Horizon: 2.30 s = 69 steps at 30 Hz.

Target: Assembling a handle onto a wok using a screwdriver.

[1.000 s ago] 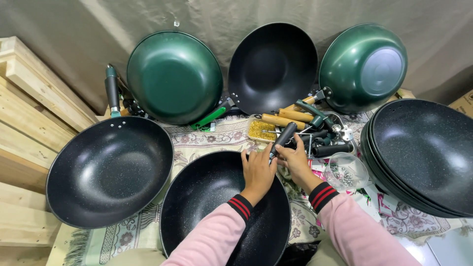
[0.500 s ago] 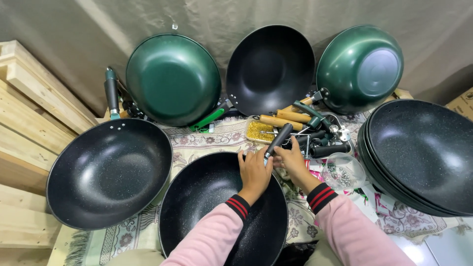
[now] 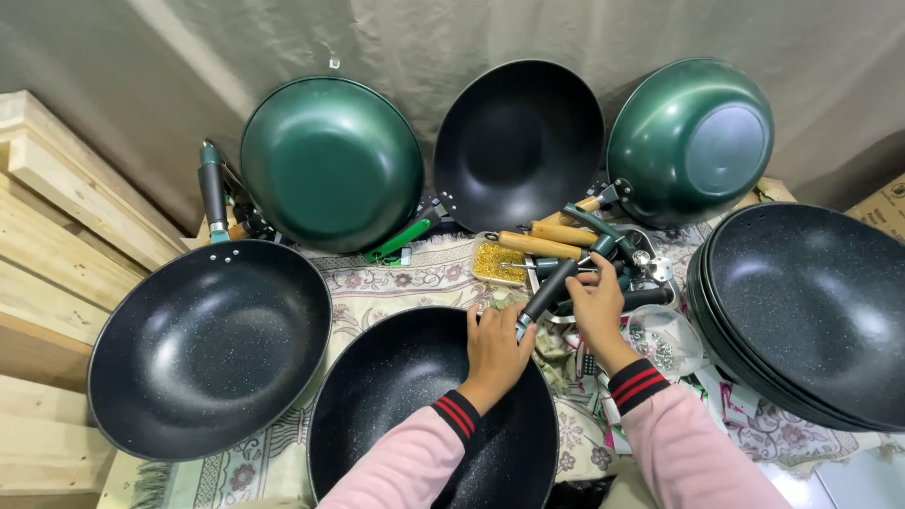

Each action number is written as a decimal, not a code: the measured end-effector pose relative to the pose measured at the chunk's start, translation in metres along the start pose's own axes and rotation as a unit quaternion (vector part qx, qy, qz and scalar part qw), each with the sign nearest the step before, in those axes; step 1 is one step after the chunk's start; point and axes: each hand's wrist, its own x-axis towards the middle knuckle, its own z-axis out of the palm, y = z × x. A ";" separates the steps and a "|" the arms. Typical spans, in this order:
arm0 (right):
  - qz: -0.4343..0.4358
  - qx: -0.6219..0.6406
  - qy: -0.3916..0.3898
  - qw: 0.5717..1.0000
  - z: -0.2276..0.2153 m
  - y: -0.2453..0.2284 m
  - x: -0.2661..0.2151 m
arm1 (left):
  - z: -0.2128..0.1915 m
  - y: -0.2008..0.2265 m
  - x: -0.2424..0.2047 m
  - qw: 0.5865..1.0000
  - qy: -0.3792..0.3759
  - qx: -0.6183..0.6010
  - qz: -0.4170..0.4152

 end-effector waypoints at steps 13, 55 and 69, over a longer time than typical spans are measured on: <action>-0.029 -0.096 -0.007 0.995 -0.020 0.034 0.104 | 0.001 -0.041 0.081 0.998 -0.041 -0.048 -0.016; -0.241 -0.131 -0.064 0.959 -0.012 -0.016 0.047 | -0.061 -0.044 0.065 0.696 -0.040 -0.572 -0.433; 0.094 0.149 -0.313 0.933 0.036 -0.067 -0.092 | -0.159 -0.013 0.033 0.745 -0.049 -0.456 -0.484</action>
